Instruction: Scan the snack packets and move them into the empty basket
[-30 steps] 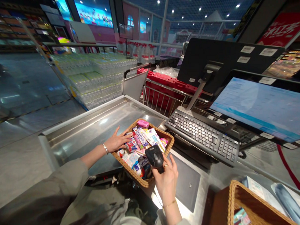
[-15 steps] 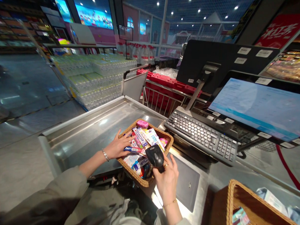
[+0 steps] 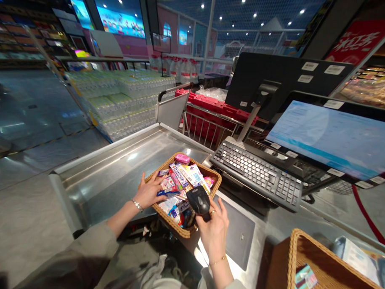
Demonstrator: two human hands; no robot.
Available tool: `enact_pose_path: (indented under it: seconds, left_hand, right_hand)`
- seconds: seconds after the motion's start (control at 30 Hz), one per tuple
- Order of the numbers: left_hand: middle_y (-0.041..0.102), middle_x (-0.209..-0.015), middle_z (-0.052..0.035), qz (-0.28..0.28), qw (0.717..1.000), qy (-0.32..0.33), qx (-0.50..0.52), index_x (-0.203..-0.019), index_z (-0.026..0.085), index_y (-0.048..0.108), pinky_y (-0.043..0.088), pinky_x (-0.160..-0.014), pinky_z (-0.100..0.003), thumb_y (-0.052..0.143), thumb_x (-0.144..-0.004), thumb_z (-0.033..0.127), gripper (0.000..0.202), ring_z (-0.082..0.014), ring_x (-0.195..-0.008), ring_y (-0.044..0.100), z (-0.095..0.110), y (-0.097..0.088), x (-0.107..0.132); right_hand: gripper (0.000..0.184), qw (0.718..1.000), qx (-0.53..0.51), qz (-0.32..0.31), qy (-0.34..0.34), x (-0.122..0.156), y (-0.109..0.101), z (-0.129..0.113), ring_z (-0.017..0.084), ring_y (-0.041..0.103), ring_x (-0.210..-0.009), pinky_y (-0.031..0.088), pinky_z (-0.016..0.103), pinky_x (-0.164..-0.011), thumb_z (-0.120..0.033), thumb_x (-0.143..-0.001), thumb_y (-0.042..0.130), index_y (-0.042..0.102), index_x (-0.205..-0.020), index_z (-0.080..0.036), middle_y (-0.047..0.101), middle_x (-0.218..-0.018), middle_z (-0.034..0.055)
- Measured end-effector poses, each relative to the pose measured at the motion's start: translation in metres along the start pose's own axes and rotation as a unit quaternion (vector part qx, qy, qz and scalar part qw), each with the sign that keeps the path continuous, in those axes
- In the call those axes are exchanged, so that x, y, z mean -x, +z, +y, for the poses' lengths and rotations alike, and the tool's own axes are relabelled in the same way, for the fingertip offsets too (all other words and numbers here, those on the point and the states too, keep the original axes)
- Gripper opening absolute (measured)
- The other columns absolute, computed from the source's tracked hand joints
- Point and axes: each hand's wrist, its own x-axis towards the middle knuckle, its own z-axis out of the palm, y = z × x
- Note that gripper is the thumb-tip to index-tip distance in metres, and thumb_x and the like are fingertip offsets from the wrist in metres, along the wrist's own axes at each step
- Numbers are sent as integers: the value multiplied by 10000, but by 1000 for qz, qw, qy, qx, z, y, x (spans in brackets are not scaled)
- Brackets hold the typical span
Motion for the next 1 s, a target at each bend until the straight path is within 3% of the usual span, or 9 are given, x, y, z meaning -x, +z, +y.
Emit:
enact_pose_path:
  seconds: [0.2, 0.47, 1.0]
  left_hand:
    - [514, -1434, -48, 5, 1000, -14, 7, -872, 258, 707, -176, -1020, -756, 636, -813, 456, 219, -399, -1425, 254, 3, -1, 1]
    - [441, -1490, -2, 37, 999, -11, 32, -960, 284, 671, -124, -1057, -756, 607, -850, 429, 193, -366, -1452, 203, 13, -24, -2]
    - [434, -1490, -12, 149, 988, 35, 27, -957, 269, 695, -144, -1086, -732, 633, -846, 349, 150, -353, -1463, 175, 59, -59, -32]
  right_hand:
    - [299, 1000, -7, 3, 0, 0, -4, 1, 311, 395, -1330, 371, 505, -1079, -340, -732, 636, 732, -989, -221, 670, -1201, 53]
    - [290, 1000, -13, 11, -3, 3, -6, 2, 316, 398, -1327, 376, 508, -1064, -338, -737, 627, 733, -980, -221, 670, -1197, 63]
    - [258, 998, 0, 65, -23, 1, -30, 1, 308, 402, -1331, 380, 506, -1061, -369, -752, 638, 719, -942, -215, 675, -1180, 76]
